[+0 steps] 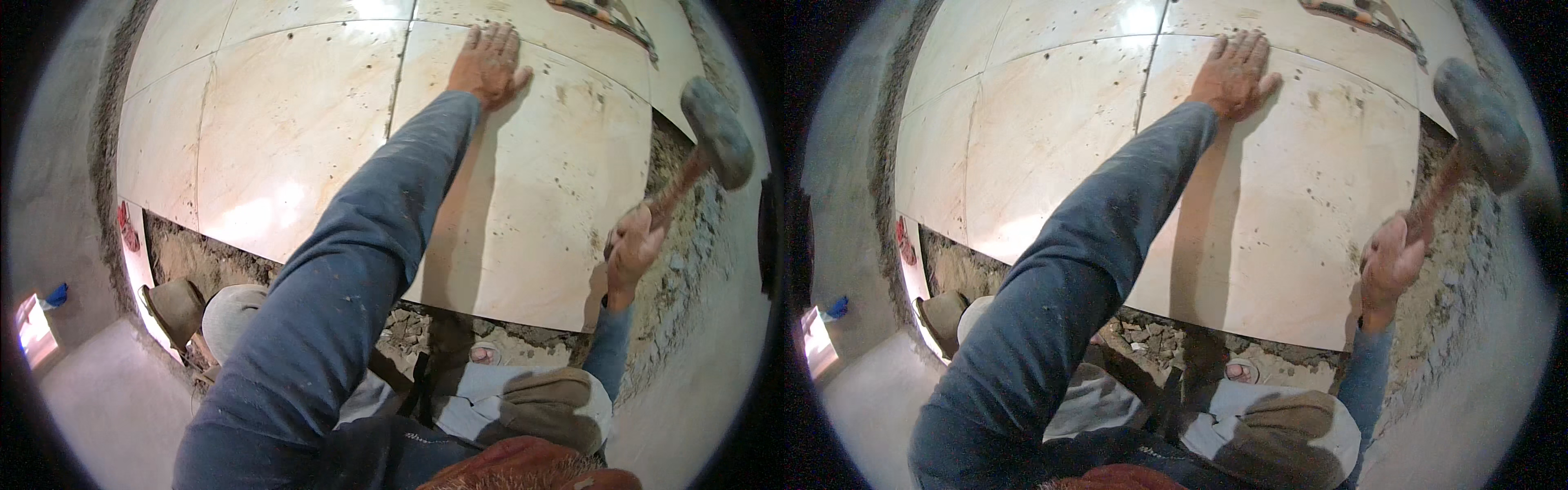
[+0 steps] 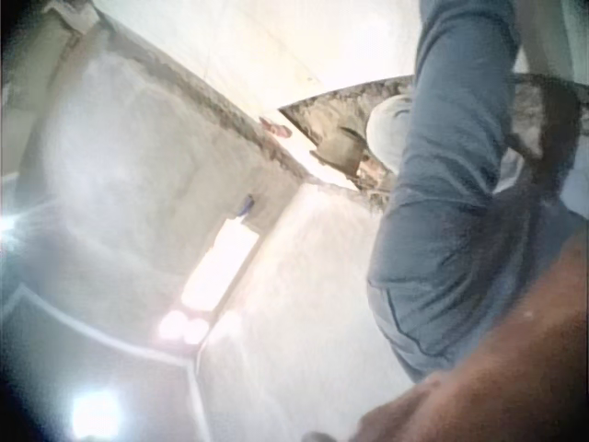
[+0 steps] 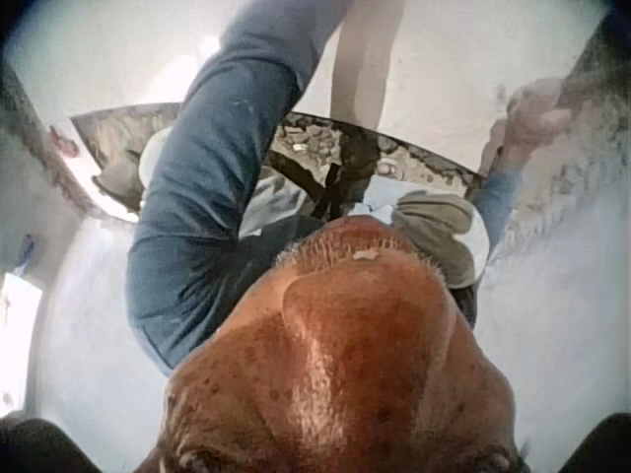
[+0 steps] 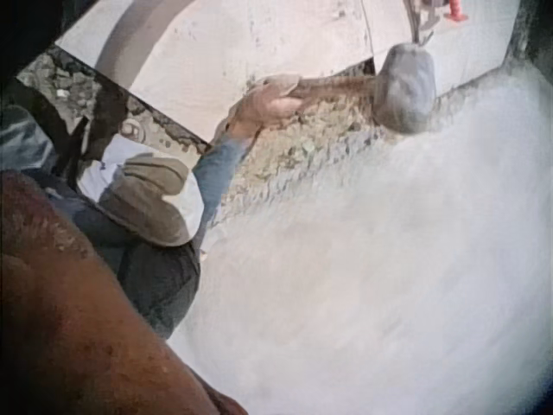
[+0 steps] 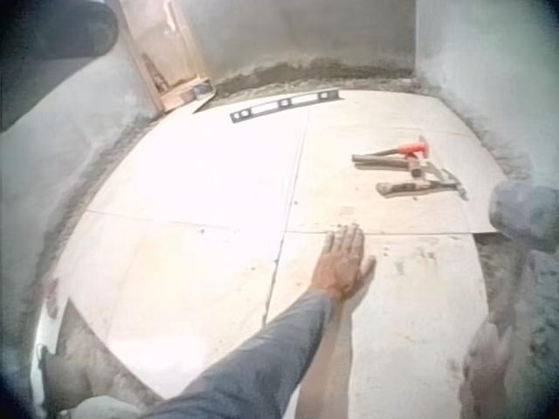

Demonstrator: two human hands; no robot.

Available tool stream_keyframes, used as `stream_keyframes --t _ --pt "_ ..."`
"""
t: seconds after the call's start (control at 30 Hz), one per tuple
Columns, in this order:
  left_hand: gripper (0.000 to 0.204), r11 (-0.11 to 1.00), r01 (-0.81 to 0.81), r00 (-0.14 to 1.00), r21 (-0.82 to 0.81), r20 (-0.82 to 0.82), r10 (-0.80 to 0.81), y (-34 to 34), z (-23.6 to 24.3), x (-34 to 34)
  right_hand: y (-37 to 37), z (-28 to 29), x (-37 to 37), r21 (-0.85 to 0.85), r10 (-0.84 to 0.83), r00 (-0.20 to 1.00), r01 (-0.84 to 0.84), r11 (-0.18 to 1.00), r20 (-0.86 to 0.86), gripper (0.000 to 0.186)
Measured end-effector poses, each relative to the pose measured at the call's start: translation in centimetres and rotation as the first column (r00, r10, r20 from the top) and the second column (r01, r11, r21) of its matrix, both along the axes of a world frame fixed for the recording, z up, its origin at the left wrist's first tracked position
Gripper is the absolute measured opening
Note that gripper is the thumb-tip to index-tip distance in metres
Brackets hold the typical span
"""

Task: The person measures the distance for a tile, applies mortar to the floor using a trowel, places the tile onto the mortar, and taps it into place with a rubber mallet before wiping the surface with a cloth.

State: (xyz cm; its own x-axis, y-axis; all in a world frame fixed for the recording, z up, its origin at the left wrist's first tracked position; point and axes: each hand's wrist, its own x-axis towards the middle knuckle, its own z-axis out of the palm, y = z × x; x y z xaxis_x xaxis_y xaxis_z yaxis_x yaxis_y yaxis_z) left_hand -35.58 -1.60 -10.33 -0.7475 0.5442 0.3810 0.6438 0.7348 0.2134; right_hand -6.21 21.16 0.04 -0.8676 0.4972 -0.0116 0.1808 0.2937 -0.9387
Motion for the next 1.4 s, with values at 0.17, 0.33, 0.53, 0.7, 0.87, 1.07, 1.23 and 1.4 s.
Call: stream_keyframes --t 0.17,0.33,0.53,0.7,0.87,1.07,1.23,1.4 --pt "0.072 1.0 -0.01 1.0 0.021 -0.007 0.01 -0.1 1.2 0.4 -1.2 -1.7 -7.2 0.337 0.08 0.967 -0.161 0.928 0.242 0.03" --pt "0.069 0.999 -0.022 1.0 0.041 -0.016 0.023 -0.7 0.8 0.2 -5.4 0.2 -8.0 -0.393 0.032 0.994 0.012 0.92 0.105 0.023" --pt "0.039 0.94 0.249 0.96 0.233 0.07 -0.272 -9.1 -3.1 -12.1 -6.8 -1.4 -9.2 -0.348 0.032 0.961 0.069 0.935 0.276 0.021" --pt "0.056 0.986 -0.071 0.99 -0.152 0.111 0.088 -19.7 1.9 -15.5 -6.4 -3.1 -8.6 -0.352 -0.064 0.976 0.136 0.926 0.209 0.019" --pt "0.053 0.989 -0.149 0.988 -0.018 0.046 0.149 -19.7 1.2 -14.7 -7.5 -3.1 -9.1 -0.334 -0.134 0.977 0.183 0.925 0.163 0.017" --pt "0.05 0.971 -0.227 0.974 0.078 0.014 0.227 -19.0 1.3 -14.2 -8.5 -2.2 -9.4 -0.313 -0.116 0.972 0.178 0.933 0.206 0.014" --pt "0.053 0.929 -0.368 0.93 -0.03 0.004 0.368 -20.9 -0.1 -13.2 -8.8 -2.1 -9.6 -0.331 -0.107 0.974 0.169 0.928 0.199 0.015" --pt "0.06 0.748 -0.637 0.769 0.185 0.084 0.634 -30.1 -1.5 -2.3 -9.1 -1.4 -9.9 -0.311 -0.134 0.971 0.192 0.931 0.199 0.016"
